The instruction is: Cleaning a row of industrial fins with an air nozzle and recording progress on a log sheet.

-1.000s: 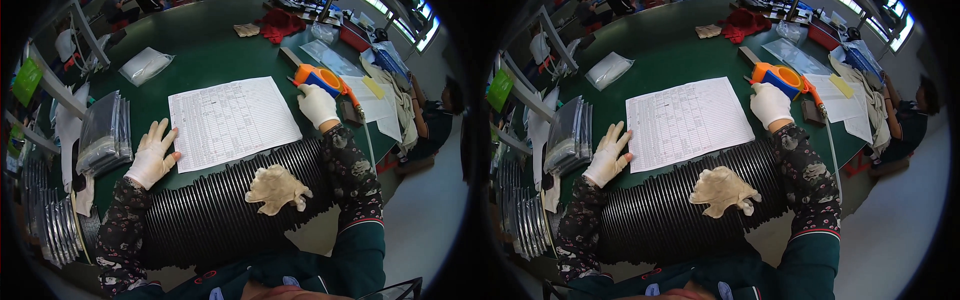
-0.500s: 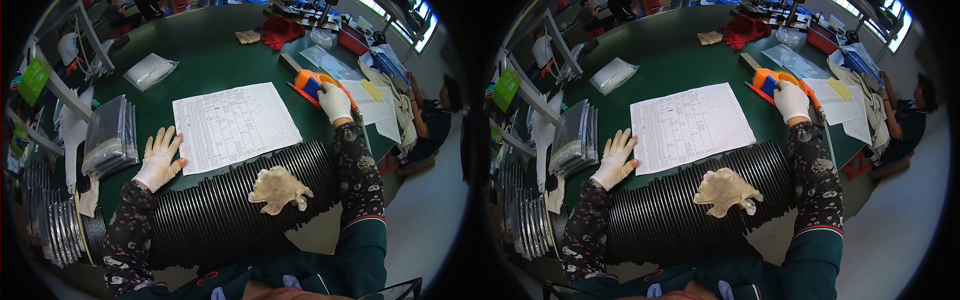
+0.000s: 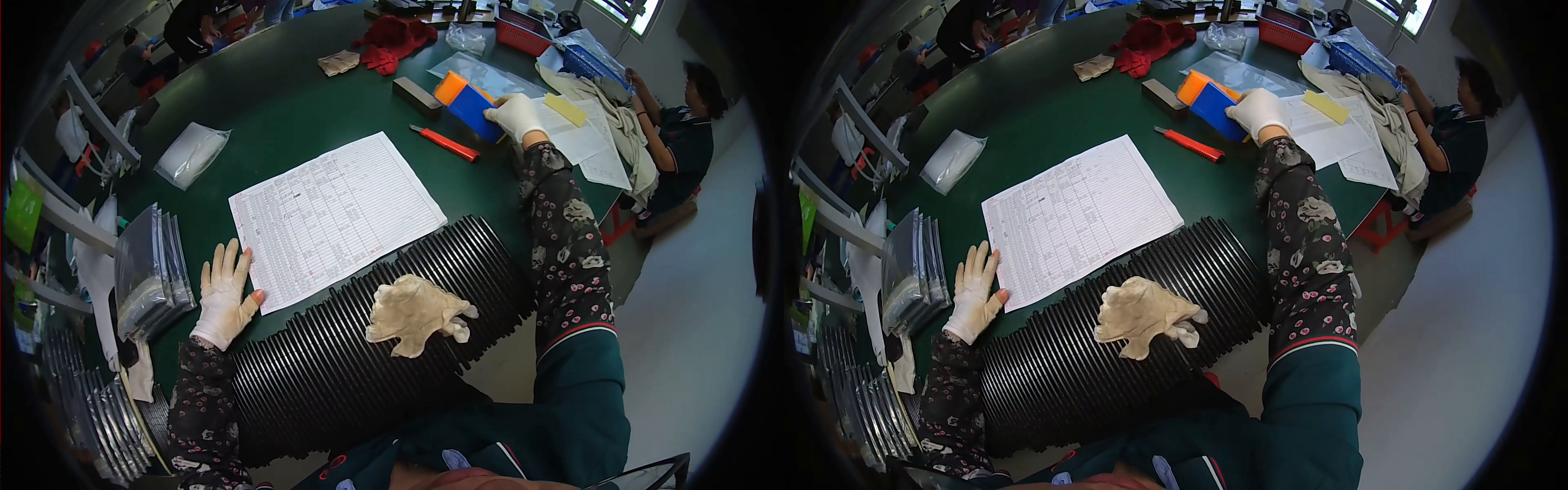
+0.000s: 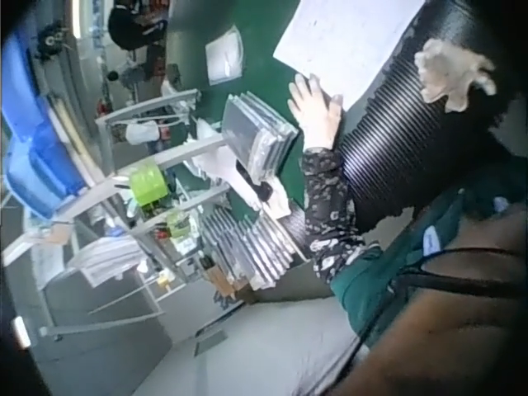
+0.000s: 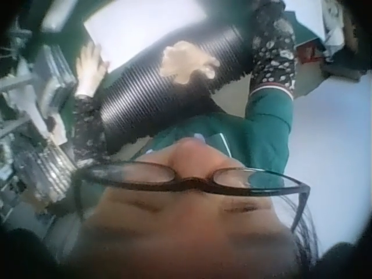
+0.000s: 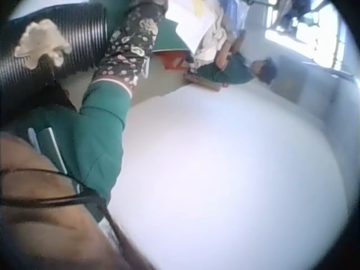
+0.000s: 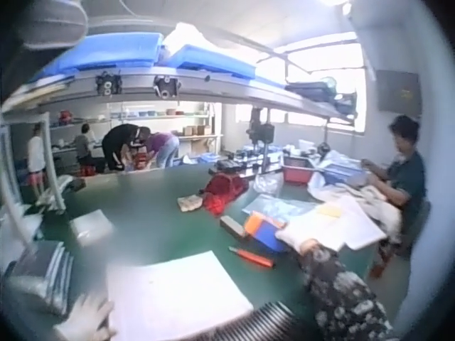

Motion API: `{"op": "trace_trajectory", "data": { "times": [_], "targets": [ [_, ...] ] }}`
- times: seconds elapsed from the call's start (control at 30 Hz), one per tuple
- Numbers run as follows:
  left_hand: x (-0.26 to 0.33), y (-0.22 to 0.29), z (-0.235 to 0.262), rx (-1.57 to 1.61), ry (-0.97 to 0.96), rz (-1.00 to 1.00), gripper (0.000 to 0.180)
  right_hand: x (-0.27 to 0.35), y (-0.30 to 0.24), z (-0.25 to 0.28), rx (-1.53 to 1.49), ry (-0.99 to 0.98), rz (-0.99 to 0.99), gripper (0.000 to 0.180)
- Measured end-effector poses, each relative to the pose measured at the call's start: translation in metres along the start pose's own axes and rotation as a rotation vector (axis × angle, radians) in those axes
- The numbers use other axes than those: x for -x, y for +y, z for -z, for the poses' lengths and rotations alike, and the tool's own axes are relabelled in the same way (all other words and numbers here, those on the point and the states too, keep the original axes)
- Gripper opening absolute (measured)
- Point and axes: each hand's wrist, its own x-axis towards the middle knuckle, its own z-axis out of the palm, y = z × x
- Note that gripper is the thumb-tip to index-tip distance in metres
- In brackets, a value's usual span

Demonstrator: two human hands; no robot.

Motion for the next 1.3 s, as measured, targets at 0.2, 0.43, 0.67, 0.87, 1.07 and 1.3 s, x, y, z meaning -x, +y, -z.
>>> {"op": "trace_trajectory", "data": {
  "times": [0.2, 0.43, 0.67, 0.87, 1.07, 1.3],
  "targets": [
    [-0.001, -0.001, 0.0, -0.003, -0.015, -0.007, 0.069, 0.059, -0.048, -0.005, 0.074, 0.085, 0.081, 0.026],
    [0.0, -0.008, -0.007, 0.002, -0.046, 0.009, 0.07, 0.107, -0.068, -0.021, 0.027, 0.137, 0.421, 0.015],
    [0.0, -0.005, -0.003, 0.001, -0.054, 0.04, 0.069, 0.084, -0.055, -0.008, 0.049, 0.222, 0.356, 0.022],
    [0.0, -0.001, -0.004, -0.016, 0.013, -0.008, 0.067, 0.052, -0.033, -0.003, 0.217, 0.022, 0.208, 0.027],
    [0.005, 0.005, 0.002, -0.015, 0.042, 0.013, 0.067, -0.015, -0.029, 0.013, 0.144, 0.157, 0.113, 0.027],
    [0.006, 0.014, 0.014, 0.006, 0.05, 0.015, 0.064, -0.113, 0.023, -0.043, 0.201, -0.089, 0.186, 0.038]
  ]
}}
